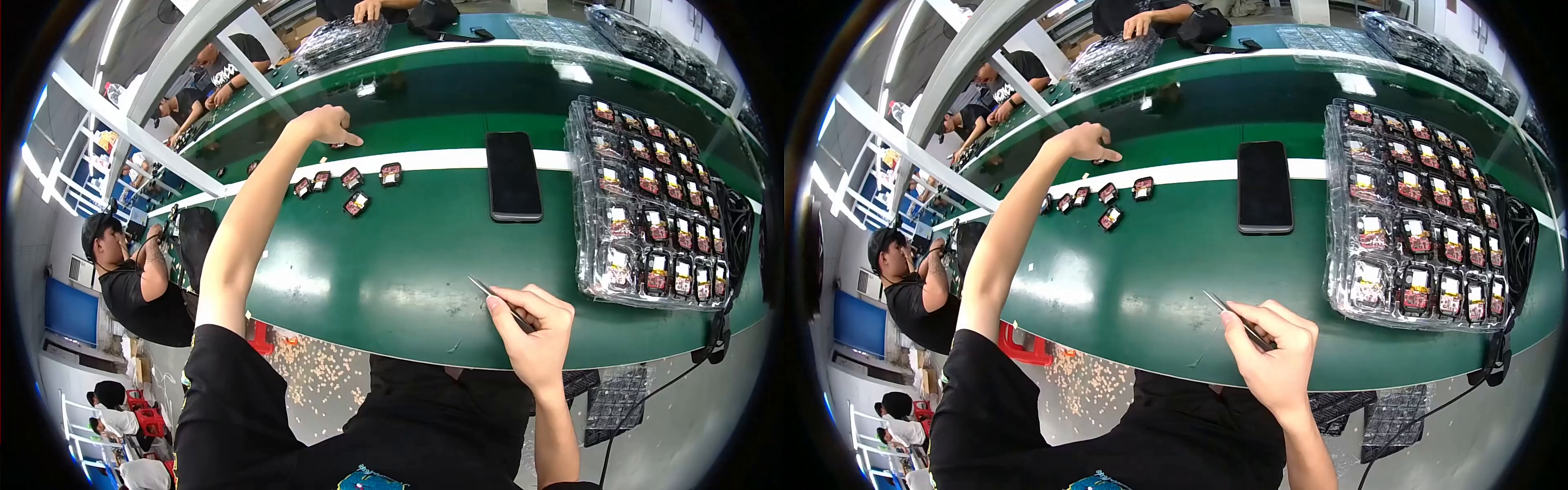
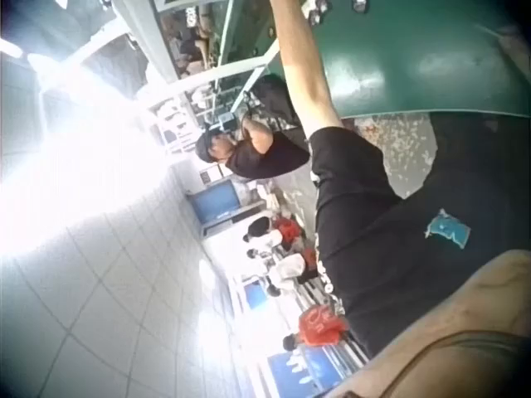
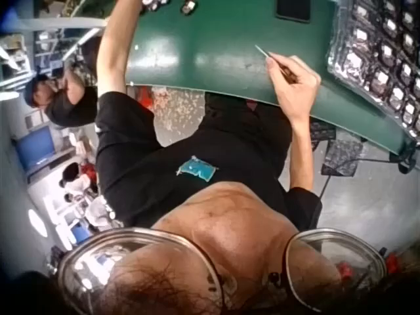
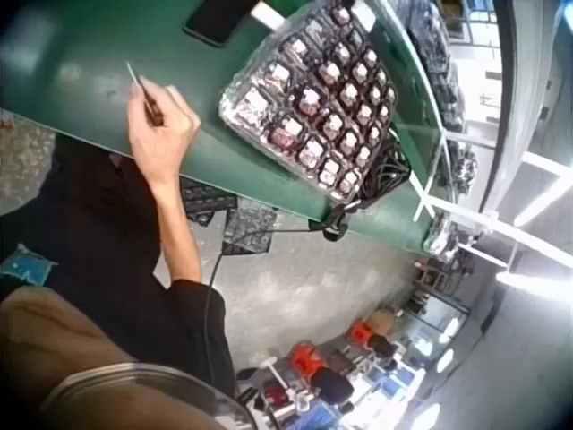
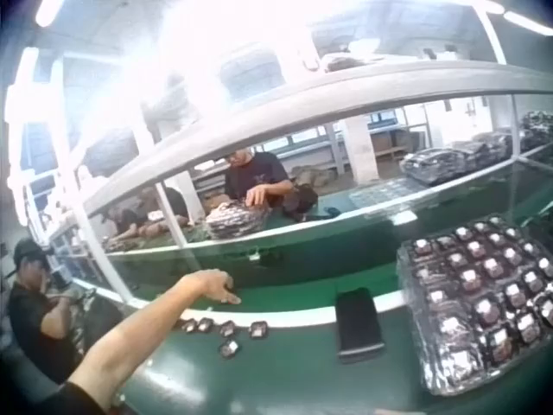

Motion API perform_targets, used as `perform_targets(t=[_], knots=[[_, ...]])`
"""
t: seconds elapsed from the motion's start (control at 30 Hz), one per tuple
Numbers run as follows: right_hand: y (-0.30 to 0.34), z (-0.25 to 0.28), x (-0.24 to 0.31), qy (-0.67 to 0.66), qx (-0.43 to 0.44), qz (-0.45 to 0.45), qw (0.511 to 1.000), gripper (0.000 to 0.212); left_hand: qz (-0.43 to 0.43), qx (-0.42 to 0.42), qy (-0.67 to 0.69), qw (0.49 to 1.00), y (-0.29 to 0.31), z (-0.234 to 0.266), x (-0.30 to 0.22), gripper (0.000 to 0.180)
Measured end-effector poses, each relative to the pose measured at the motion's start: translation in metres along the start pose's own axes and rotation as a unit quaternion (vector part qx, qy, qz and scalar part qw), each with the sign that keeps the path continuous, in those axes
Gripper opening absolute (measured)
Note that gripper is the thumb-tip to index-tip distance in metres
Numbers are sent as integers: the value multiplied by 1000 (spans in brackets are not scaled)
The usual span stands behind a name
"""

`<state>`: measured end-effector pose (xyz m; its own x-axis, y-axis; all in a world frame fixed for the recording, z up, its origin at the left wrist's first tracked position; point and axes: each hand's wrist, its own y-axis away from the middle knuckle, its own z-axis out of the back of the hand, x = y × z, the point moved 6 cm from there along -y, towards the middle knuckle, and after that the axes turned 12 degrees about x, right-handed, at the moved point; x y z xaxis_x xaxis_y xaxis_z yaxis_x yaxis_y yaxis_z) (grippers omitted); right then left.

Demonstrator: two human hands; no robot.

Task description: Manipulating and assembling internal components of smartwatches using a fine probe or tweezers on a production line.

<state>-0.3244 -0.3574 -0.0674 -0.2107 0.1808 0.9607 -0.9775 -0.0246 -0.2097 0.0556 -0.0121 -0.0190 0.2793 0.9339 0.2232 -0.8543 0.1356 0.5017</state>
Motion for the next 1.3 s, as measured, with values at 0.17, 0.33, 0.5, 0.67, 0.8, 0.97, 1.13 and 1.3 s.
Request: perform_targets(t=[0.17, 0.33, 0.5, 0.67, 0.8, 0.97, 1.13, 1.3], knots=[[-3, -5, 2, 12, -4, -3, 1000, 14, -31, -75, 147, 986, 12, -29, 25, 63], [-1, -4, -1, 6, -16, -16, 1000, 15, -184, -224, 267, 919, 47, -25, -10, 50], [1, 0, -8, 19, -24, -34, 999, 15, -488, -216, 259, 805, 159, -60, -148, 51], [-5, -5, -4, 38, -20, -44, 998, 15, -529, -110, 306, 784, 195, -107, -183, 66], [-5, -4, -7, 51, -21, -41, 998, 15, -502, -196, 298, 788, 197, -107, -174, 84], [-6, -7, -10, 58, -11, -52, 997, 15, -461, -227, 243, 823, 191, -116, -166, 67], [-28, -19, -8, -32, 64, -107, 992, 14, -485, -232, 298, 789, 192, -120, -172, 55], [-48, -31, -12, -51, 120, -104, 986, 7, -473, -153, 350, 794, 187, -123, -173, 56]])
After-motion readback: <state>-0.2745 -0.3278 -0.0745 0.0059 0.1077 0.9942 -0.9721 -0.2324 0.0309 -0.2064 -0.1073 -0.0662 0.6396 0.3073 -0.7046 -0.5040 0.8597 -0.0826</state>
